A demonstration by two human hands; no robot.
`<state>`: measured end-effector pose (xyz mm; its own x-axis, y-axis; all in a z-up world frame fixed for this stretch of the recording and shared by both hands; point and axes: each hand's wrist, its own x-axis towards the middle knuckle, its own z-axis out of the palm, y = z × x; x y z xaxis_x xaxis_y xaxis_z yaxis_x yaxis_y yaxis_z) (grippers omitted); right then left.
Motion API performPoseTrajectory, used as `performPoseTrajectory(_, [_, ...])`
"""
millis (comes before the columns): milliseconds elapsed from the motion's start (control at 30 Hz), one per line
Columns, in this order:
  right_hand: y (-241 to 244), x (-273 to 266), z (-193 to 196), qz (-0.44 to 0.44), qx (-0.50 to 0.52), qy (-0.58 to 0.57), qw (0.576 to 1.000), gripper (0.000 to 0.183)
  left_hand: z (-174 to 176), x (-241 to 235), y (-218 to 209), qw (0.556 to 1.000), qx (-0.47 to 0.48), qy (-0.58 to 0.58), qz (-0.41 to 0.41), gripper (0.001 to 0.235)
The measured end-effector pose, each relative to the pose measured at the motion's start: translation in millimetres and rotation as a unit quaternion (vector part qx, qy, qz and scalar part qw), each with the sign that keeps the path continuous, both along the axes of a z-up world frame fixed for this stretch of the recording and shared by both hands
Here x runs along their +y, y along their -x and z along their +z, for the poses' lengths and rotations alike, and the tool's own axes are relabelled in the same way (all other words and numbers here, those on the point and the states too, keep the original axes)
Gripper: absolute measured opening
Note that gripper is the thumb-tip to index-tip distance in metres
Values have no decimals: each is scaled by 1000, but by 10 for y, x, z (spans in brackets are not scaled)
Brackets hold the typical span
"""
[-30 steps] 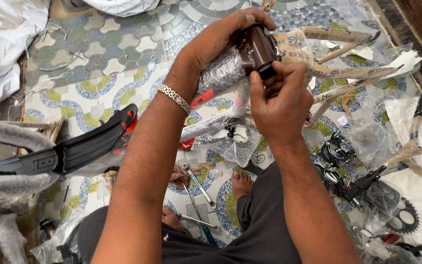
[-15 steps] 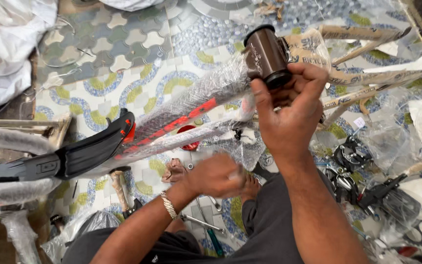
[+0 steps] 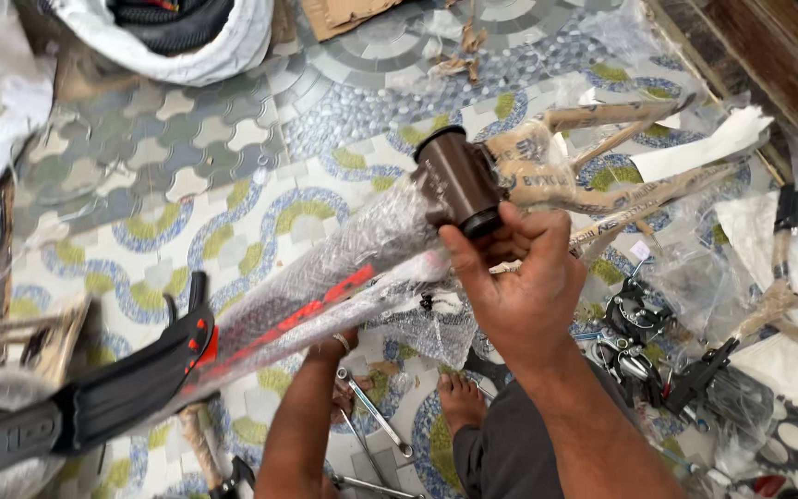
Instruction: The person assembles a bicycle by first tightening the handlebar stem with a wrench. They then remove a cylindrical part from the frame, apply red grease to it, and reinsert it into the frame.
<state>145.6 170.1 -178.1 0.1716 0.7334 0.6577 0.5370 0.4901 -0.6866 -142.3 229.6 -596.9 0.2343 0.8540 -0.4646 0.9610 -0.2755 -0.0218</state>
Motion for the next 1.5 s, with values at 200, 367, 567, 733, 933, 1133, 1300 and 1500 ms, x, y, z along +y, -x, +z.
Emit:
performPoseTrajectory(200, [1, -19, -1, 5, 22, 16, 1000, 42, 70, -352, 267, 999, 35, 39, -2, 43])
performPoseTrajectory(367, [32, -25, 16, -25, 26, 18, 999, 40, 591, -713, 350, 992, 31, 84, -84, 46])
performPoseTrajectory(567, [308, -55, 58, 101, 442, 97, 886, 46, 2836, -855, -547, 920, -178, 310, -163, 65])
performPoseTrajectory(733, [159, -141, 195, 2, 188, 86, 978, 59, 4547, -462, -679, 818, -507, 187, -198, 39])
performPoseTrajectory(933, [-47, -77, 309, -97, -144, -44, 984, 39, 5024, 662, -1281, 701, -709, 3, -78, 32])
performPoseTrajectory(1133, [-10, -37, 232, -67, -30, -34, 997, 37, 4617, 1037, -1413, 560, -780, 271, -70, 36])
performPoseTrajectory(1300, [124, 61, 57, 31, 337, 122, 933, 41, 4438, 1098, -1321, 585, -758, 286, -37, 37])
performPoseTrajectory(1500, [21, -88, 220, -61, 79, 64, 993, 57, 4343, 1192, -1444, 784, -608, 129, 6, 76])
